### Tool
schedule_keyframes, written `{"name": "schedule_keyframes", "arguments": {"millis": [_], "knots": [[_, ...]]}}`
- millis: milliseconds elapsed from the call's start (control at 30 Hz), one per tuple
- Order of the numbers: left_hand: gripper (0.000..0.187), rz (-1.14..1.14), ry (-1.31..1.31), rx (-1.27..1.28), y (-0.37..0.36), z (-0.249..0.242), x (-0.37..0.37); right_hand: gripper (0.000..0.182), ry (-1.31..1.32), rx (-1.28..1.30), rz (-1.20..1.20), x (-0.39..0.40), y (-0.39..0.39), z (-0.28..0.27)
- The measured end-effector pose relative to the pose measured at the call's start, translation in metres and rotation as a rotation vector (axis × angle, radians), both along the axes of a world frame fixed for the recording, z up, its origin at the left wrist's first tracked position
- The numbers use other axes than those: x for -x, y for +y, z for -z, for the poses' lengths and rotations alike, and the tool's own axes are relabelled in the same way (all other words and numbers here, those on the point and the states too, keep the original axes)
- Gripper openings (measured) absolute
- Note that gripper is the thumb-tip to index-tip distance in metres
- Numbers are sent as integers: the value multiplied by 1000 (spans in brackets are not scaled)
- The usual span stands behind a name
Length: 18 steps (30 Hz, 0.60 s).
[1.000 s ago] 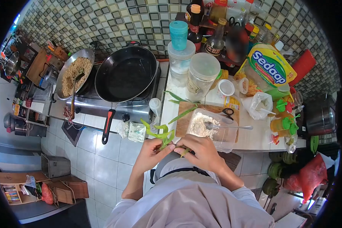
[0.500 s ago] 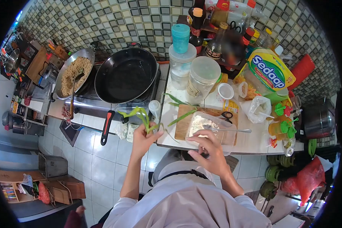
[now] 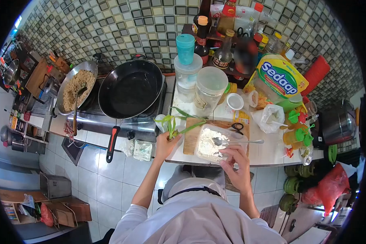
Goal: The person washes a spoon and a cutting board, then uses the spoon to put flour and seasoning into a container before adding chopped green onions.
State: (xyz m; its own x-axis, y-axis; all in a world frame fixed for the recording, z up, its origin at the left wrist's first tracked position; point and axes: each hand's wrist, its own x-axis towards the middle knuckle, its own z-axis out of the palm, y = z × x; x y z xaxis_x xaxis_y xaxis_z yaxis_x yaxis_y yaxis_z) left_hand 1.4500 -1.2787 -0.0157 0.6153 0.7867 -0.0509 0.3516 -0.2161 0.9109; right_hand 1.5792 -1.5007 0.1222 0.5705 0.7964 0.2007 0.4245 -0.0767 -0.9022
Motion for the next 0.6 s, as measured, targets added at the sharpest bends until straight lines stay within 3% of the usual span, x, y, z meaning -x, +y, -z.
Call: {"name": "schedule_keyframes", "arguments": {"millis": [167,400,467,600], "knots": [[28,3,-65,-173,21,-29,-32,27,12,-10,3,3,-2,1],[28,-26,-292,-279,32,-7,-65,27,-27,4,37,5,-9,1],[27,-53,-176,-172,31,-10,-59,27,-37,7,65,5,-13,1],[26,-120,-267,36,19,-25,-40,21,-58,-43,285,-3,-25,12]]}}
